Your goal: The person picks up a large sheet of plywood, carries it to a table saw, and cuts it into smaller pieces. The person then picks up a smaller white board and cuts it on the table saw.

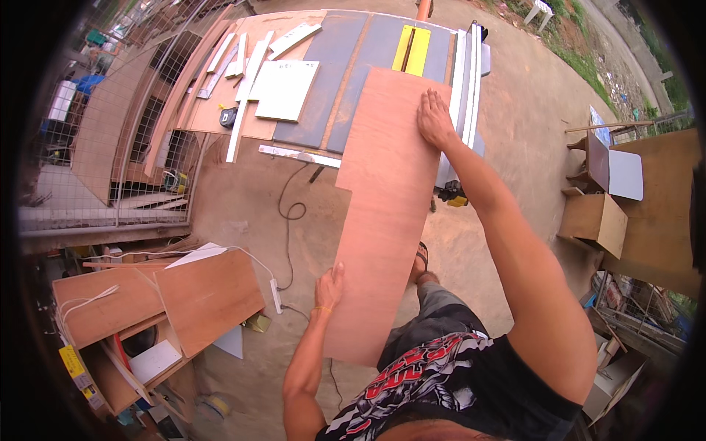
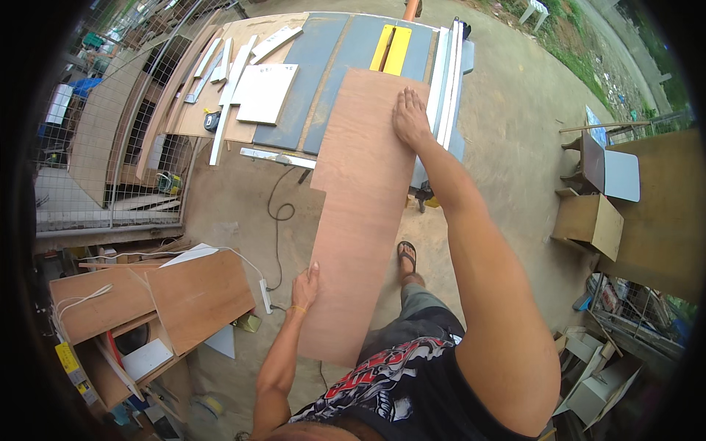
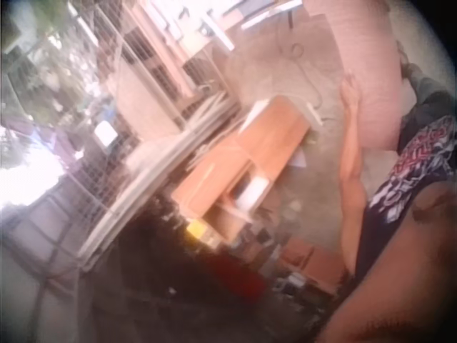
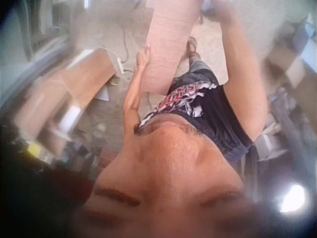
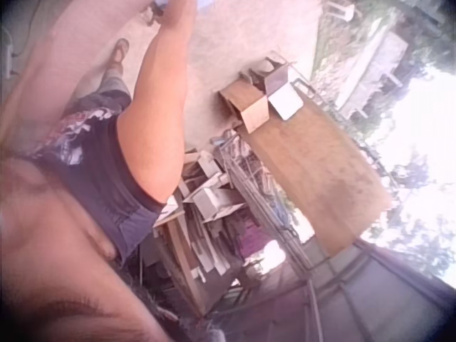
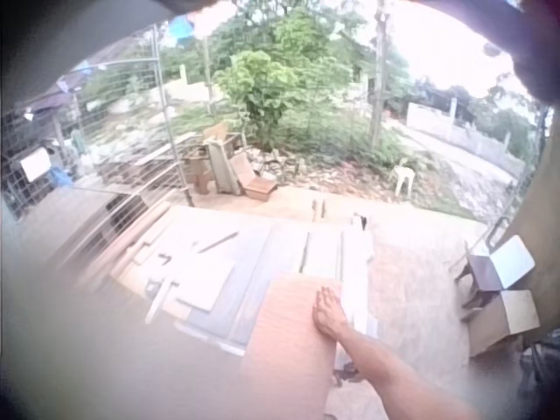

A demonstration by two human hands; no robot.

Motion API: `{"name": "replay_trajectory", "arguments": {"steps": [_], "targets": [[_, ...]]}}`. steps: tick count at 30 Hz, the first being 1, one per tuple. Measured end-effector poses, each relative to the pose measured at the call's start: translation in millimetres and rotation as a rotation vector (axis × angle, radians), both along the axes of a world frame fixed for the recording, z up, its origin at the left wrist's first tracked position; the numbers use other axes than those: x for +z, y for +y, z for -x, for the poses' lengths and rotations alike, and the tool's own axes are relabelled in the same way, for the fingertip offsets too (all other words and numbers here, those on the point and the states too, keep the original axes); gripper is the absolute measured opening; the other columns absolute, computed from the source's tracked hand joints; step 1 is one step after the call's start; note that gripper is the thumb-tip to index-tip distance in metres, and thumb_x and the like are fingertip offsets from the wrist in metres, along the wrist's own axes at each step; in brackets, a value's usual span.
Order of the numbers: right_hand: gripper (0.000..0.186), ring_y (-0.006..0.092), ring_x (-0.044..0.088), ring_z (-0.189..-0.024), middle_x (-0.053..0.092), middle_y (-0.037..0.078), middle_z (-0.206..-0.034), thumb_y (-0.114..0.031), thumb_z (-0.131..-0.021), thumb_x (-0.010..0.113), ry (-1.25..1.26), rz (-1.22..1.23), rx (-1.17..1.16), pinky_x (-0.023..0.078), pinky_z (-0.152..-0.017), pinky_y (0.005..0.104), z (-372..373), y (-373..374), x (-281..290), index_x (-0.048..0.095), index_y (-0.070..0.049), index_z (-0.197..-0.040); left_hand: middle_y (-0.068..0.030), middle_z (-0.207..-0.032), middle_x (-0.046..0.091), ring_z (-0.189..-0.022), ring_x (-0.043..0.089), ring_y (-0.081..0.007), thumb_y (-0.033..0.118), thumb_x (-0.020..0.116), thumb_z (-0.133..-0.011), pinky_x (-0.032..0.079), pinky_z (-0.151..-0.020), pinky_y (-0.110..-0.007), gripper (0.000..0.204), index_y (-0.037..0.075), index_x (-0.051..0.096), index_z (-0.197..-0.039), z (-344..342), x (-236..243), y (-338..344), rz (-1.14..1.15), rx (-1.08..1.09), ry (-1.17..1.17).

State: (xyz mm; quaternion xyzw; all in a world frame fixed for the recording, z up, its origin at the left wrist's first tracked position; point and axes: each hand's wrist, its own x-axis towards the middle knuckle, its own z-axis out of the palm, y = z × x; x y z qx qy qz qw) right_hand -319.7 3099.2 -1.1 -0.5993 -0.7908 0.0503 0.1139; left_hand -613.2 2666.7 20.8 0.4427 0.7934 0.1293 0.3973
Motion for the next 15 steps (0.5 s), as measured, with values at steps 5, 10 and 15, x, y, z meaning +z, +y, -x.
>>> {"name": "replay_trajectory", "arguments": {"steps": [5,10,15], "targets": [[0.057,0.0406,0.025,-0.151,0.029,0.027,-0.16,-0.027,-0.106,0.028,0.007,-0.013,-0.014,0.022,-0.122,0.0504,-3,11,-3,0.033,0.008,-0.151,-0.0381,-0.093,0.064,-0.098,0.06,-0.0564,0.056,0.043,-0.102,0.048,-0.083,-0.056,0.07,-0.009,0.067,-0.101,-6,3,13,-0.003,0.013,-0.001],[0.057,0.0395,0.026,-0.151,0.029,0.025,-0.161,-0.027,-0.106,0.026,-0.009,-0.036,-0.02,0.023,-0.122,0.0504,-9,26,-8,0.034,0.007,-0.151,-0.0363,-0.092,0.065,-0.097,0.061,-0.0551,0.054,0.043,-0.103,0.048,-0.083,-0.053,0.067,-0.008,0.068,-0.101,-10,4,28,0.01,0.012,-0.024],[0.056,0.038,0.028,-0.15,0.03,0.026,-0.161,-0.027,-0.106,0.026,-0.04,-0.062,-0.019,0.023,-0.122,0.0488,-12,41,-10,0.035,0.007,-0.15,-0.0358,-0.09,0.065,-0.094,0.062,-0.0547,0.053,0.042,-0.104,0.048,-0.081,-0.054,0.067,-0.008,0.068,-0.099,-15,6,44,-0.001,-0.018,0.002]]}}
